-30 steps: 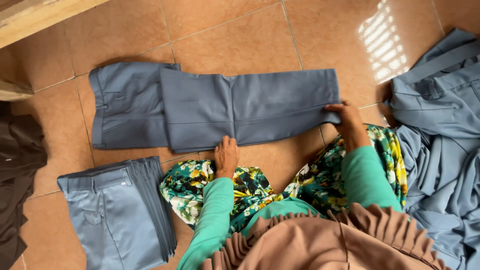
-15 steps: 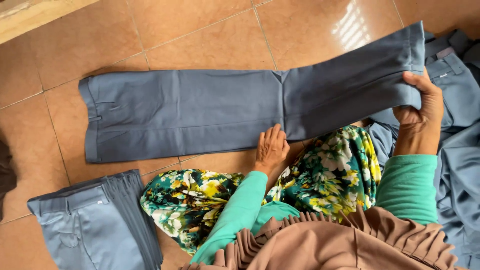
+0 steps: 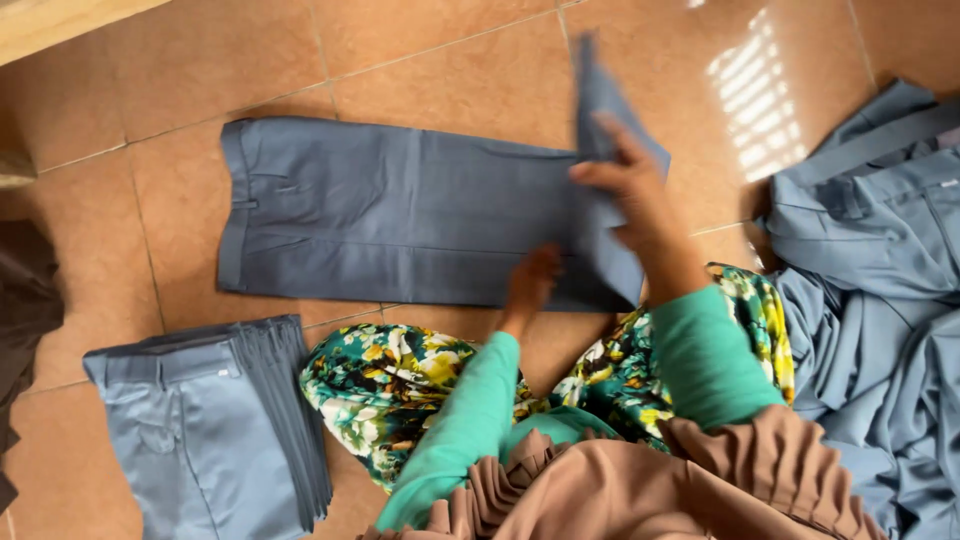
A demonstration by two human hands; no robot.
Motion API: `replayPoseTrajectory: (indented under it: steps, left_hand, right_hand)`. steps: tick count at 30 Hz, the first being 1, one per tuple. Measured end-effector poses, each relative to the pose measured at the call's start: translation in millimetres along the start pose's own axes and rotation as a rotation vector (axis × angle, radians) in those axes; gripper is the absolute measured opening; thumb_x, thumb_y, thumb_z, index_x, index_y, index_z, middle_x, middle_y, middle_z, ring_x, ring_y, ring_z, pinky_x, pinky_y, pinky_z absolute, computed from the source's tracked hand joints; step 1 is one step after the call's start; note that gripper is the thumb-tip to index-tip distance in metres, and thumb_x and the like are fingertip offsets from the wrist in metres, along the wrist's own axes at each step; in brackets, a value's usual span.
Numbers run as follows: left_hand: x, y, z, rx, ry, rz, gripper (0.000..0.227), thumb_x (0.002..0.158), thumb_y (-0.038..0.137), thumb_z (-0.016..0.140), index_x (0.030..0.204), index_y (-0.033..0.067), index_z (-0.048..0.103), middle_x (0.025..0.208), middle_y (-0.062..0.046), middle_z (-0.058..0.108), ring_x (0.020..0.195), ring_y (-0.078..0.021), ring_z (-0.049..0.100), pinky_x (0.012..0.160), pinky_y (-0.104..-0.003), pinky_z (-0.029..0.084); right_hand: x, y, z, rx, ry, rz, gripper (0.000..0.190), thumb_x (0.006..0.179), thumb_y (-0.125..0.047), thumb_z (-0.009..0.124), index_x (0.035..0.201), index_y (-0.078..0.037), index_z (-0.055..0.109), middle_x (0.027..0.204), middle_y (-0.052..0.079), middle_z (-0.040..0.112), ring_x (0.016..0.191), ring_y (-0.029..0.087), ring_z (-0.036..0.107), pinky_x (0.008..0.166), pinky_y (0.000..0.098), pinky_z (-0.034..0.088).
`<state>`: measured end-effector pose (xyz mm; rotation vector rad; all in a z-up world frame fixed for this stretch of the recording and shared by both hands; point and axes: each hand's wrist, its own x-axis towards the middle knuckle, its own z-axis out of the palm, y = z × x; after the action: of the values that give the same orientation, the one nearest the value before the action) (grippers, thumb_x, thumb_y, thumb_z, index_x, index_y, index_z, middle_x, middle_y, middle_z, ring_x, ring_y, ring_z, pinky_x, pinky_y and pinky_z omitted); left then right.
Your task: Folding grey trousers into neat rectangles on the floor.
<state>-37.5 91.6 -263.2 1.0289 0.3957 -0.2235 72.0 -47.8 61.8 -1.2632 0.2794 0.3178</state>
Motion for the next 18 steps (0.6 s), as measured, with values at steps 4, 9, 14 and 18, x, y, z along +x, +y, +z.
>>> replayPoseTrajectory:
  steps: [4,9,14,18]
  left_hand:
    - [11.4,51.9,-119.2,-0.478,0.213,-0.145,0.039,0.108,0.03,0.043,0.138,0.0079,0.055,0.114,-0.008,0.066,0.109,-0.0281,0.067,0.086,-0.029,0.055]
    - [-11.9,126.0,-135.9,0.6,0.646,-0.153,0.068,0.083,0.063,0.078,0.135,0.0206,0.067,0.138,-0.011,0.065,0.134,-0.03,0.055,0.111,-0.043,0.048]
    - [-4.1,117.7,-155.5,0.904,0.68,0.025,0.047,0.089,0.03,0.075,0.134,0.0244,0.067,0.126,-0.014,0.071,0.122,-0.0328,0.065,0.102,-0.044,0.053]
    - [-28.7,135.4,-150.4,0.971,0.738,0.098,0.052,0.09,0.02,0.074,0.138,0.0328,0.059,0.116,-0.015,0.072,0.115,-0.0351,0.069,0.097,-0.046,0.056]
  right_hand:
    - [5.7,91.2,65.2,-0.131,-0.234,0.107,0.078,0.077,-0.006,0.086,0.148,-0.019,0.055,0.102,0.006,0.059,0.083,0.016,0.068,0.066,0.029,0.065]
    - [29.4,186.8,19.4,-0.442,-0.251,0.066,0.061,0.088,-0.003,0.077,0.145,-0.008,0.057,0.11,0.025,0.06,0.097,0.036,0.071,0.071,0.0423,0.065]
    - [42.1,195.8,-92.8,-0.947,0.14,-0.235,0.042,0.09,-0.013,0.077,0.132,-0.012,0.071,0.11,0.023,0.062,0.102,0.043,0.069,0.084,0.0479,0.059]
    - [25.7,196.3,-127.2,-1.064,0.24,-0.046,0.056,0.093,-0.025,0.073,0.145,-0.008,0.059,0.11,0.026,0.066,0.106,0.044,0.068,0.093,0.0562,0.053]
